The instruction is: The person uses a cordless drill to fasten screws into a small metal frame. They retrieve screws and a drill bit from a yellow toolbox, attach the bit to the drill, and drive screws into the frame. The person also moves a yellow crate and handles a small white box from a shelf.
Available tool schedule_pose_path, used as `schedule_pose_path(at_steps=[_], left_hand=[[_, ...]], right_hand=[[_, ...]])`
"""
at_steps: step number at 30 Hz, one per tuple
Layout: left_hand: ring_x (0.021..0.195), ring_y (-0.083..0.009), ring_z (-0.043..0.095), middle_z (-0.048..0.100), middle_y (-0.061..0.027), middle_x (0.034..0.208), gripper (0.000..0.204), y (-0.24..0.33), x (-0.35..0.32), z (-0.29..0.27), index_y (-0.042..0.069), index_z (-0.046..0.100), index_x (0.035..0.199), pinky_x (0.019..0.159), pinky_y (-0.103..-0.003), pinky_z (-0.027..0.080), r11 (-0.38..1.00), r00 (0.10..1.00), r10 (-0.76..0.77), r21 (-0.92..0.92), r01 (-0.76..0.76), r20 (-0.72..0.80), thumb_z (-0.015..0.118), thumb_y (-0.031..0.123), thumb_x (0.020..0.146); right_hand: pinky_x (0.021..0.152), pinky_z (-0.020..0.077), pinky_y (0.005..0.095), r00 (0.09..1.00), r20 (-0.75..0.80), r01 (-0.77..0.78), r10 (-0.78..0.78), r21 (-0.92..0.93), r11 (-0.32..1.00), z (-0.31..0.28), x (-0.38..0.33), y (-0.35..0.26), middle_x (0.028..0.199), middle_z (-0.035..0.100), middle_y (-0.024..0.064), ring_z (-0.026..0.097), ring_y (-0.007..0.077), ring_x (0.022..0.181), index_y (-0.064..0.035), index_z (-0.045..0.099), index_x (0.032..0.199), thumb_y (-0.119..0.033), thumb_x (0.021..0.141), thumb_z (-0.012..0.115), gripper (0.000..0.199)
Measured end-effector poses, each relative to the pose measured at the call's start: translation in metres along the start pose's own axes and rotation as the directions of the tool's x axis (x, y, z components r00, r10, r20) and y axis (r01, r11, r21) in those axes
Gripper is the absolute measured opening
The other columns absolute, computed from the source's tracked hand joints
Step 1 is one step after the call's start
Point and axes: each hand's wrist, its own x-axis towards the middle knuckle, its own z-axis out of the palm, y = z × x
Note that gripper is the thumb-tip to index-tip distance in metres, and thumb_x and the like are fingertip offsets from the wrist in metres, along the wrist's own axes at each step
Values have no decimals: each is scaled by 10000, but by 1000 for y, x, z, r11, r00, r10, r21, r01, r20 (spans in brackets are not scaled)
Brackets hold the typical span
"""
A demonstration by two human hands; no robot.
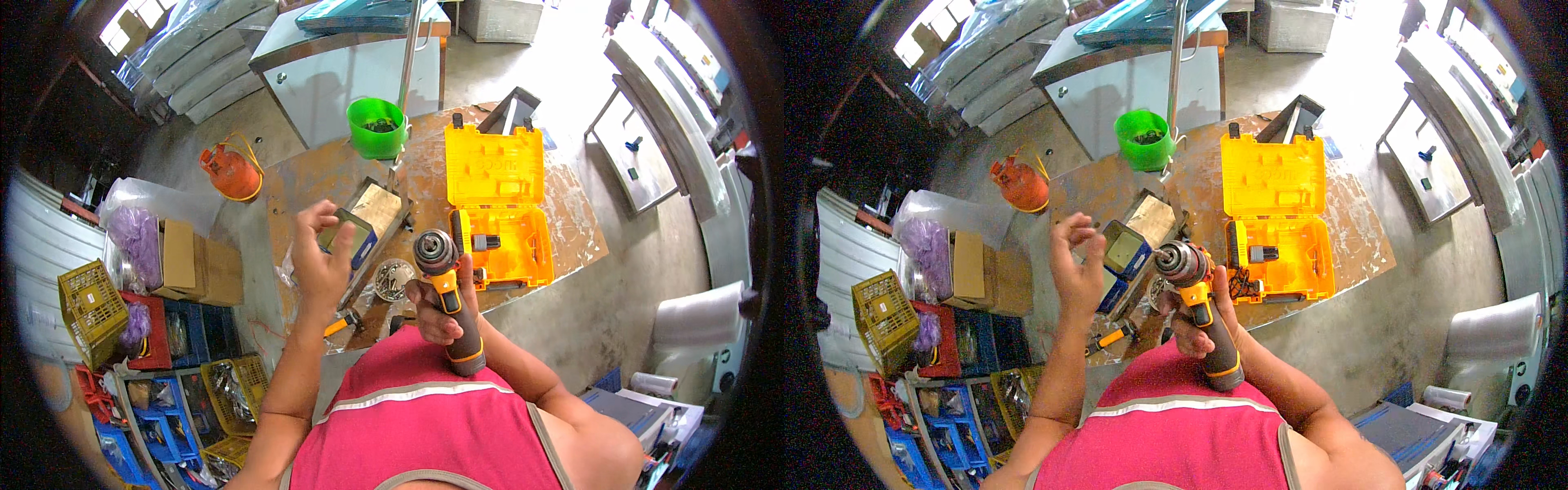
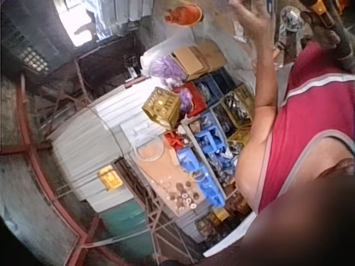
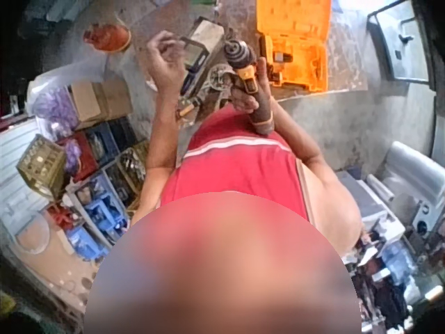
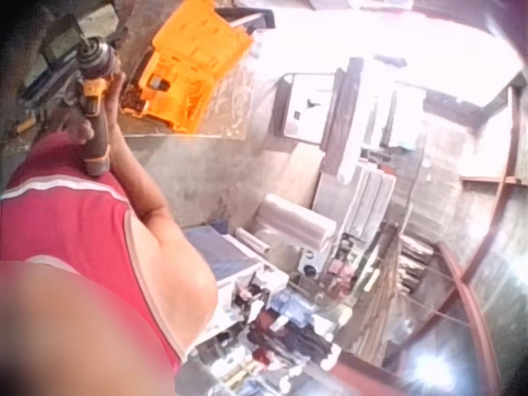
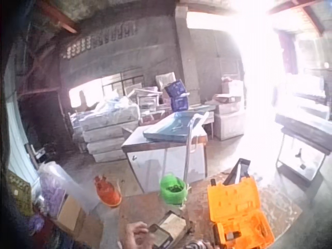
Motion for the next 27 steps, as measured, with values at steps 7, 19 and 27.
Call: schedule_pose_path(at_steps=[7,19,27], left_hand=[[978,-252,647,631,-113,1172,785,33,-12,13,58,580,1246,880,-409,529,980,984,139,-161,-120,110,930,485,688],[936,-190,685,675,-67,926,334,76,-22,47,68,550,1005,900,-373,561,791,995,-22,-607,79,101,807,-39,819],[850,-202,710,694,-69,866,222,78,-18,28,57,582,942,908,-401,550,932,983,113,-358,-53,148,750,-47,841]], right_hand=[[397,413,254,995,3,-104,104,34,994,-8,2,4,604,567,69,502,142,402,-43,523,1184,-945,801,440,984],[473,578,323,943,-322,-159,84,-214,964,6,1,-1,791,707,161,642,235,493,-41,619,1219,-924,824,386,995],[725,563,300,805,-593,-565,11,-762,315,46,-10,-23,889,702,58,685,149,799,-5,619,1135,-178,794,837,440]])
